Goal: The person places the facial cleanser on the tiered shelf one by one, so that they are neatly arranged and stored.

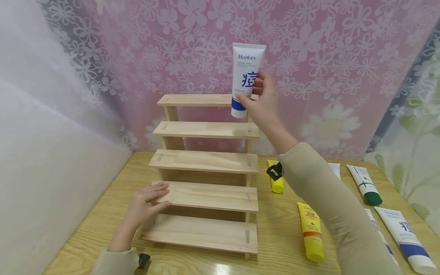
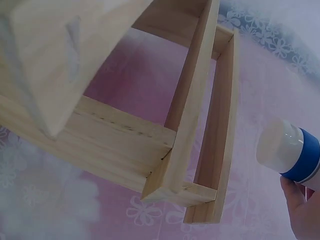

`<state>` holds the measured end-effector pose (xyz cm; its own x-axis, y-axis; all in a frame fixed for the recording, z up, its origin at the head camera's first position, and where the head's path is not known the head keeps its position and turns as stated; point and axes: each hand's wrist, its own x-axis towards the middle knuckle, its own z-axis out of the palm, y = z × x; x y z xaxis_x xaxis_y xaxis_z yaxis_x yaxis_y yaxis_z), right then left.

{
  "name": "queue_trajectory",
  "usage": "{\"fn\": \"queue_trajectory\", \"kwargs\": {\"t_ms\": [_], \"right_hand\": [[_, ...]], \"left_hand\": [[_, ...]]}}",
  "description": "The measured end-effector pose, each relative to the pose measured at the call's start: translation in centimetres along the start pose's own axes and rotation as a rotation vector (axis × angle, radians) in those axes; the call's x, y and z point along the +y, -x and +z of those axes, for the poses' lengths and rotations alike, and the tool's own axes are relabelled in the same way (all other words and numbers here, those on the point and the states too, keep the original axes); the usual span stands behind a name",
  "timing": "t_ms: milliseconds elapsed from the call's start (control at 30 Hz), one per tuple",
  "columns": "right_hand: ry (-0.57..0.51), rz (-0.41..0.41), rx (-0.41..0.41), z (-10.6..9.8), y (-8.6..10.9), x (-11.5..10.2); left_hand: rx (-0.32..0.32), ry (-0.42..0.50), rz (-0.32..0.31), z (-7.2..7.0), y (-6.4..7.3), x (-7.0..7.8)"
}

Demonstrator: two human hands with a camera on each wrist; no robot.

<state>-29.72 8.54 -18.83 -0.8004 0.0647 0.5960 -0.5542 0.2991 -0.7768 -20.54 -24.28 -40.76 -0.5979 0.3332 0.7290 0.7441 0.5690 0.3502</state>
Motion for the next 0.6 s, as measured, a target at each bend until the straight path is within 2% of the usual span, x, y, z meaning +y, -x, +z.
{"fn": "queue_trajectory", "kwargs": {"t_ms": [100,200,267,467,600], "right_hand": [[0.011,-0.027,0.010,0.6,-0.8,0.0],[0.001,-0.050,0.023,1.0,-1.6,0.1],[0.002,-0.047,0.033,1.3,-2.1,0.1],[-0.028,-0.020,0.048,2.9,-3.6,0.7],[-0.030,-0.039,0.084,3.8,-4.5,1.5]], "left_hand": [[-0.017,-0.005,-0.026,0.0,0.1,0.0],[-0.007,-0.025,-0.008,0.1,-0.1,0.0],[0.006,-0.024,0.010,0.2,-0.2,0.0],[0.010,-0.027,-0.013,-0.1,-0.1,0.4],[0.007,-0.035,-0.023,-0.1,0.0,0.4]]}}
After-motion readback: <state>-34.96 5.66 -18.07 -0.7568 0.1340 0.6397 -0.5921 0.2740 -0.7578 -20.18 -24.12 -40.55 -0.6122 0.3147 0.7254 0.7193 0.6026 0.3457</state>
